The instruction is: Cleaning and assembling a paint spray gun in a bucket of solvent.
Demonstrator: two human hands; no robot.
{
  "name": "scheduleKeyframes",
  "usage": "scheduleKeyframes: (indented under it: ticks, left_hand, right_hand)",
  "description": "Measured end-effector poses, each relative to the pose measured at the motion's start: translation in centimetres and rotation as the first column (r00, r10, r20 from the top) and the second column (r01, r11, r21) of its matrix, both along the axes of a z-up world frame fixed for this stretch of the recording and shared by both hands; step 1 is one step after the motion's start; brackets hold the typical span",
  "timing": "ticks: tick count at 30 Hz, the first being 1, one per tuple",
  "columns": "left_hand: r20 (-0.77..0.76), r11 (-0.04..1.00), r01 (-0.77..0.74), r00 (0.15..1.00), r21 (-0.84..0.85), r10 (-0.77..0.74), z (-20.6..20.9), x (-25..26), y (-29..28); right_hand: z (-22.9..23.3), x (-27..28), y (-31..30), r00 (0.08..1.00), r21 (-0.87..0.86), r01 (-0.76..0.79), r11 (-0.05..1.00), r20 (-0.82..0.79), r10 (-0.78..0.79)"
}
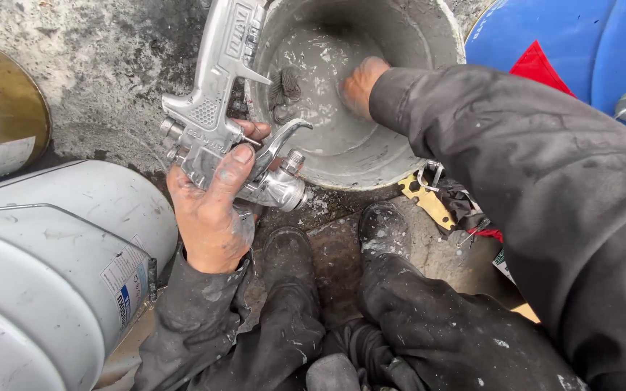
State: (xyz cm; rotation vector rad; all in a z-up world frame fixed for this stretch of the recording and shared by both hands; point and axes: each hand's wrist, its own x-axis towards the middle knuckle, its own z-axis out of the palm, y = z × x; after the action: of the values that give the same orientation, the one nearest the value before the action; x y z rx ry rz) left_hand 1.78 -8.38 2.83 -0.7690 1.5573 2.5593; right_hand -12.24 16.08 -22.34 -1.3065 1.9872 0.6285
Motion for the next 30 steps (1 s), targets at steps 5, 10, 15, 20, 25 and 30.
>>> scheduleKeyframes:
  ticks: [5, 10, 15, 20, 25, 30]
  left_hand:
    - [0.000, 0.996, -0.048, 0.999, 0.075, 0.048, -0.4, -0.1, 0.1]
    - [0.024, 0.986, -0.106, 0.994, 0.129, 0.104, -0.3, -0.3, 0.0]
    - [0.020, 0.992, -0.091, 0.996, 0.092, 0.089, 0.1, -0.1, -0.2]
    - [0.008, 0.982, -0.124, 0.992, 0.146, 0.124, 0.2, 0.0, -0.6]
    - [-0.072, 0.947, -0.114, 0.987, 0.299, 0.141, 0.4, -0.5, -0.8]
    - [-0.080, 0.954, -0.115, 0.987, 0.277, 0.142, 0.5, -1.4, -0.3]
  right_hand:
    - [-0.1, -2.6, -0.7, 0.964, -0.176, 0.211, 0.961, -0.126, -0.235]
    - [5.3, -1.0, -3.4, 0.908, 0.003, 0.353, 0.935, 0.239, -0.344]
    - [8.6, -0.6, -5.2, 0.889, 0.165, 0.288, 0.943, 0.320, -0.327]
    - [0.9, 0.5, -2.3, 0.904, -0.182, 0.420, 0.889, 0.172, -0.391]
    - [8.4, 0.9, -3.7, 0.859, 0.136, 0.347, 0.928, 0.351, -0.373]
    - [20.7, 0.7, -2.5, 0.637, -0.480, 0.771, 0.418, 0.567, -0.523]
